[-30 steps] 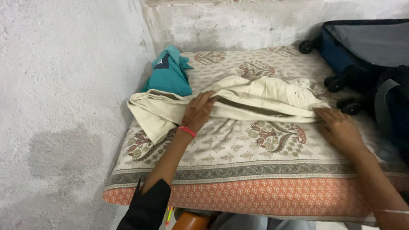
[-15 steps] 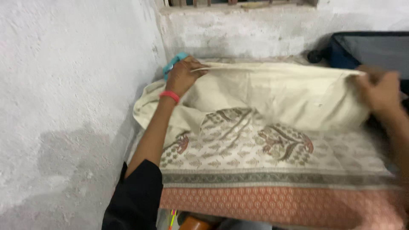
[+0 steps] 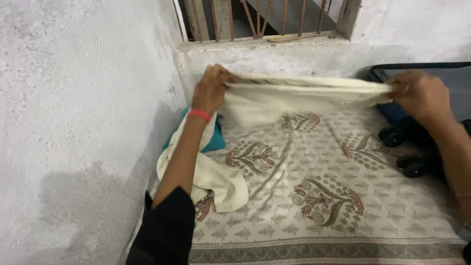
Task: The person folds a pink and blue patterned shirt and a pair of cream-colored trousers on a bed, places them inside a suitcase, and then closes and zips the suitcase.
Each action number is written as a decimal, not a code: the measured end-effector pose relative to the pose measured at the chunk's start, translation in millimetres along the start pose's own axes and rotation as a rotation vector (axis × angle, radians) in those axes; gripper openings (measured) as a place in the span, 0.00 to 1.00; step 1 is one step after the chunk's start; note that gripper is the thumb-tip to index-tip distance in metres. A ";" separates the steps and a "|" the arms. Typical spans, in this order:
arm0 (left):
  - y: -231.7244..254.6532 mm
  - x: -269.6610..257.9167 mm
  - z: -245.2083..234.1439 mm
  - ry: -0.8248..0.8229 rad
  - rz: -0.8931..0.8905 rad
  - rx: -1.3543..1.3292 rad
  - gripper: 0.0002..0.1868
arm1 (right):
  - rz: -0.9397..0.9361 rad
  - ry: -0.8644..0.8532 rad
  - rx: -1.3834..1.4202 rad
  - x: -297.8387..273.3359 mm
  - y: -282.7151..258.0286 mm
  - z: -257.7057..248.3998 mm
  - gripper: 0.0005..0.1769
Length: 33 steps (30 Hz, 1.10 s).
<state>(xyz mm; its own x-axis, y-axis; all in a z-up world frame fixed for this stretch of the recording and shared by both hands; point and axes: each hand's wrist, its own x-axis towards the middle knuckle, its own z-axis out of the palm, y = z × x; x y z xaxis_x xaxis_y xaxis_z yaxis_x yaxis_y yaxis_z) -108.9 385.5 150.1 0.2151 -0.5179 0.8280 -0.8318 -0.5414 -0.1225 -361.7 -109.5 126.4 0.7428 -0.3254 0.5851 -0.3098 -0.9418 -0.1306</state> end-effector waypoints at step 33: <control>108.5 -237.1 -74.8 -0.035 -0.889 0.084 0.60 | -0.125 -0.257 0.813 -151.5 -254.3 136.9 0.16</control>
<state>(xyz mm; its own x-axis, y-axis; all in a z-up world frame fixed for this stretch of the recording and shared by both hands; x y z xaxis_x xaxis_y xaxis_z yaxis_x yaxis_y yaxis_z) -288.5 499.1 -18.5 0.7793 0.0968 0.6192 -0.3102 -0.7989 0.5153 -314.2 167.8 -38.7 0.8849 -0.1323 0.4467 0.2310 -0.7081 -0.6672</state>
